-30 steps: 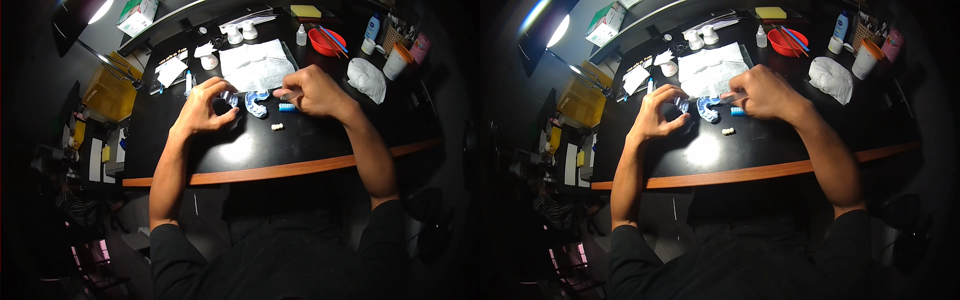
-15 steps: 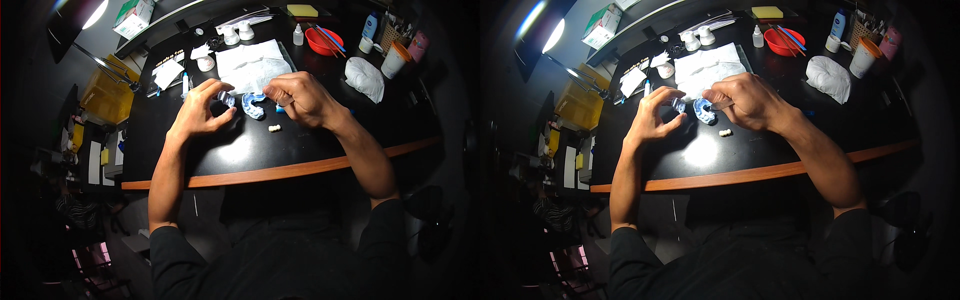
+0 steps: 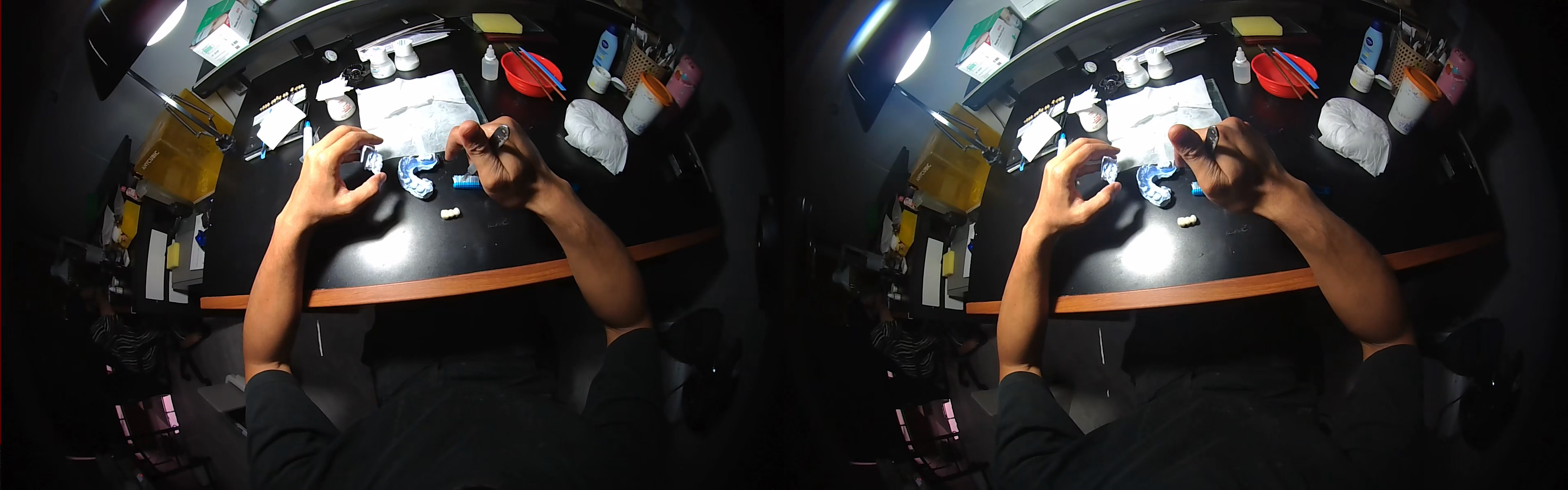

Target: The person works on a small blue dental appliance, using a fine metal tool to scrape and shape its surface, then briefly uses a small brush to clean it. The person continues to scrape and refine the appliance with the metal tool, rotating it to access different areas.

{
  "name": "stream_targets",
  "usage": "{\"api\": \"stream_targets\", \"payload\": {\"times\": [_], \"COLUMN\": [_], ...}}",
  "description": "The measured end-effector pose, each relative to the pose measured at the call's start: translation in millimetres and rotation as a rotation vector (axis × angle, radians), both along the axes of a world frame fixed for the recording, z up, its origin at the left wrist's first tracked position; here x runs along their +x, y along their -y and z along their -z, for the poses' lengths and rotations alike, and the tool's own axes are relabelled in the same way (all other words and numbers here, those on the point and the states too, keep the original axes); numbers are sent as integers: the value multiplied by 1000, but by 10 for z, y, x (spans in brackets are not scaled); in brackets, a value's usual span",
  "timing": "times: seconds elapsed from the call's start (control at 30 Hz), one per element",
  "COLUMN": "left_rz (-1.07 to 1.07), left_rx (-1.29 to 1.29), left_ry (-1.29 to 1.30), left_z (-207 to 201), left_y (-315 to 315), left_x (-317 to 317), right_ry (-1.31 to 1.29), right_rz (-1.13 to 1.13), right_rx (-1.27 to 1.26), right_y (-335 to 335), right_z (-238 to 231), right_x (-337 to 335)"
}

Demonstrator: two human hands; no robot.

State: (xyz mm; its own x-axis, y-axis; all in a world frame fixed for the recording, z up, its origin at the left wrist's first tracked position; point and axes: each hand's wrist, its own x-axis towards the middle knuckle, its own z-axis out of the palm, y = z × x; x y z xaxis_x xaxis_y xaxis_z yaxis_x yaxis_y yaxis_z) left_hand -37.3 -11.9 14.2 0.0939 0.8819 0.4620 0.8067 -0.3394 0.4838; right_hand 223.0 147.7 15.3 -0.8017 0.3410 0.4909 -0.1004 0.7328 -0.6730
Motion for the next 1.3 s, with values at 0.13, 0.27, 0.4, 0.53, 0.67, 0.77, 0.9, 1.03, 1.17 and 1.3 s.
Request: {"api": "stream_targets", "payload": {"times": [0.13,0.27,0.4,0.53,0.67,0.77,0.9,1.03,1.17,1.3], "left_rz": [-10,-25,-30,37,79,93,105,90,145,214], "left_rx": [4,17,19,17,-56,-77,-73,-77,-11,108], "left_ry": [-59,-64,-70,64,220,270,321,472,467,324], "left_z": [-10,-12,-11,-6,-3,-24,13,60,35,30], "left_y": [-16,-26,-28,-6,6,-9,-7,-31,-6,-20], "left_x": [-5,-14,-6,15,72,112,90,132,150,129], "right_ry": [-4,-60,-27,-17,-215,-290,-335,-295,-277,-247], "right_rz": [47,43,60,50,-34,-69,-63,-1,6,-21], "right_rx": [34,42,87,68,150,184,208,183,179,208], "right_y": [-24,-43,-106,-15,27,67,109,214,269,288], "right_z": [64,66,41,-12,24,-13,-22,-51,-7,25], "right_x": [-62,-106,-76,-66,-91,-96,-154,-104,-135,-171]}}
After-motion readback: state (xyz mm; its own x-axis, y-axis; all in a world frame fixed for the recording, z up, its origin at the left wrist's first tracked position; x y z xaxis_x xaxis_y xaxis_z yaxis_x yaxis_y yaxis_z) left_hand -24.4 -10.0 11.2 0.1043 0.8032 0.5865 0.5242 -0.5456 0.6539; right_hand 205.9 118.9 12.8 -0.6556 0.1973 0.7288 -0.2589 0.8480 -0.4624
